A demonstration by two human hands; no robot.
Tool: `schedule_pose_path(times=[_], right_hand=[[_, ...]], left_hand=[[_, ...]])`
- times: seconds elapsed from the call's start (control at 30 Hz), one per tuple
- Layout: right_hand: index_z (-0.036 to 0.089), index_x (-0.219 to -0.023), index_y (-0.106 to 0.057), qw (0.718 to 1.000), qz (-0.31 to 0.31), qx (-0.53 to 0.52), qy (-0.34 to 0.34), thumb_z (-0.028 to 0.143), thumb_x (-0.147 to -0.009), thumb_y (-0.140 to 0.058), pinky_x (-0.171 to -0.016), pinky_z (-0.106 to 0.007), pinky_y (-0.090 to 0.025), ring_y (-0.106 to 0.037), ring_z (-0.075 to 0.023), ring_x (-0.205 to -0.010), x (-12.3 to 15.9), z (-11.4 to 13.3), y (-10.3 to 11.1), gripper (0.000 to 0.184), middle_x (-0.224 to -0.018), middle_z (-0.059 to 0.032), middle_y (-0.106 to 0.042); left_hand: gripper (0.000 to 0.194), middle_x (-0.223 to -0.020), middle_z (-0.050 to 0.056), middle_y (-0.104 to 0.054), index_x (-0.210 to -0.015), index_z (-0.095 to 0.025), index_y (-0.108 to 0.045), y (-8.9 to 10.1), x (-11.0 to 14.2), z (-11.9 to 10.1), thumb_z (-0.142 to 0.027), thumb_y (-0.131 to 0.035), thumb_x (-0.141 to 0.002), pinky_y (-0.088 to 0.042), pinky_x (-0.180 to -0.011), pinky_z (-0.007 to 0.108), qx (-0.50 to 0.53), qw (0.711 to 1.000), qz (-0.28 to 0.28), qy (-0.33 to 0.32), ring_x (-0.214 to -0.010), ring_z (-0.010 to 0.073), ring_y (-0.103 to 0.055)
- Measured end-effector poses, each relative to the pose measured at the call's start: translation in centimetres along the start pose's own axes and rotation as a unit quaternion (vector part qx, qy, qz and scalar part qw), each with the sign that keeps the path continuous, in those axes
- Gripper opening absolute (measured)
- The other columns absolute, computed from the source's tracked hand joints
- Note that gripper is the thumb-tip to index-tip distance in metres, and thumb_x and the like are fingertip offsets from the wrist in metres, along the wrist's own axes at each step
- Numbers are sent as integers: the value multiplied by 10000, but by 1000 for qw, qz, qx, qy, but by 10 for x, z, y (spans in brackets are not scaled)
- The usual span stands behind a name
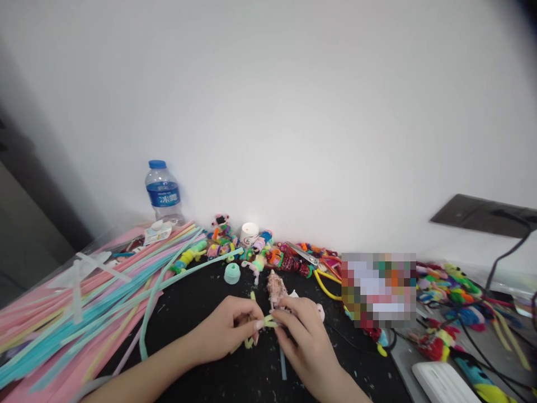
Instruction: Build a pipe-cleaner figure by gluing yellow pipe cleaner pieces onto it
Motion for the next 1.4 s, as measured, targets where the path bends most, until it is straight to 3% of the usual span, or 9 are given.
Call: schedule_pose_path(times=[0.97,1.4], right_hand=[[208,-857,-606,1000,-25,-3,-10,97,-817,-499,-742,-318,-473,-575,-191,-876,-3,0,5,159,-935,-65,-605],[218,-869,-620,1000,-24,-1,-18,112,-822,-507,-753,-319,-477,-571,-188,-888,-2,-3,4,162,-962,-65,-592]], left_hand=[[215,-581,-3,-591,-716,-110,-608,-3,1,-3,-282,-533,-821,-368,-483,162,0,1000,10,3,-493,80,-489],[239,-585,-5,-591,-723,-118,-619,-2,0,-5,-298,-505,-833,-350,-471,158,-60,998,3,-11,-488,79,-481]])
Point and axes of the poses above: each hand's wrist, its own x-axis away from the middle knuckle, its own y-axis out of the back of the hand, z = x × y, the point moved 10 cm from there along -x, towards the middle knuckle
